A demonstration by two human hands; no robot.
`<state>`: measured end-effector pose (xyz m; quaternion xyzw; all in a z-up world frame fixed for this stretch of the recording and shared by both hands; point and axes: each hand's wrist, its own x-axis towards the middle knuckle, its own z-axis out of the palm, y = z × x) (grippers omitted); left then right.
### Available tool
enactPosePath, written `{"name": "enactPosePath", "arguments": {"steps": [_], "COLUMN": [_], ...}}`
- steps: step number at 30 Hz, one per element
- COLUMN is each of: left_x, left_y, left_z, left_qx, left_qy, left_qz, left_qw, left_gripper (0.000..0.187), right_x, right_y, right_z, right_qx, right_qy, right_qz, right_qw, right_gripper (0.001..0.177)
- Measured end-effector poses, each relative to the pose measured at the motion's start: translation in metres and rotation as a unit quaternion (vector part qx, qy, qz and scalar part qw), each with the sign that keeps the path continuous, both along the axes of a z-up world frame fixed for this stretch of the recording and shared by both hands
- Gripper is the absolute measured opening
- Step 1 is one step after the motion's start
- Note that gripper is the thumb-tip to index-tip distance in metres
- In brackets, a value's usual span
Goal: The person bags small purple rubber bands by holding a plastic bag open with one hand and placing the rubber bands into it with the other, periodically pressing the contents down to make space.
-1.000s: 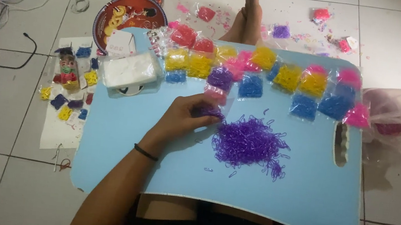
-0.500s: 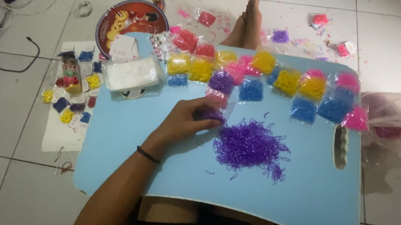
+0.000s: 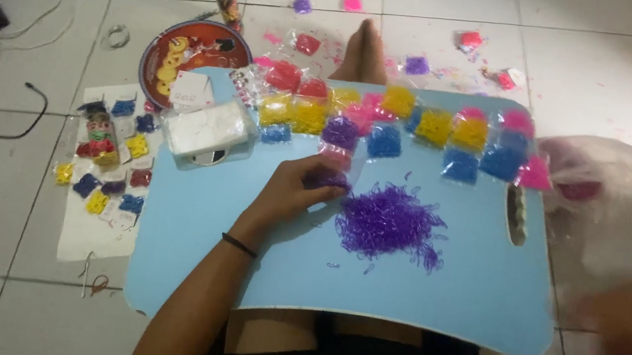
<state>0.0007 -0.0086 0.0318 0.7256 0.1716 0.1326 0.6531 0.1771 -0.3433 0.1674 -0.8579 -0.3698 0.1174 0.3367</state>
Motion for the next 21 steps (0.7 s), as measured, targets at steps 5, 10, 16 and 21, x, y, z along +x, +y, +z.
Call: {"name": "enactPosePath", "arguments": {"steps": [5, 10, 16, 21], "left_x": [-0.002, -0.002, -0.006, -0.008], "left_y": [0.002, 0.004, 0.003, 0.005], "left_z": [-0.002, -0.01, -0.009, -0.016], "left_qx": [0.012, 0.02, 0.019, 0.027], "left_qy": [-0.015, -0.021, -0.041, -0.069], "left_qz": [0.012, 0.007, 0.014, -0.009], "left_qw": [1.0, 1.0, 0.999, 0.997], "left_gripper": [0.028, 0.032, 0.035, 0.027], "right_x": [-0.025, -0.052, -0.058, -0.057], "right_y": [0.038, 0.041, 0.069, 0.079], "right_z": [-0.105, -0.16, -0.18, -0.163], "right_qx": [-0.129, -0.116, -0.004, -0.036], "right_qy": [0.102, 0.001, -0.131, -0.03], "right_qz": [-0.075, -0.093, -0.091, -0.113], "right_qw": [0.984, 0.989, 0.987, 0.993], "right_gripper": [0.07, 0.07, 0.036, 0.019]}}
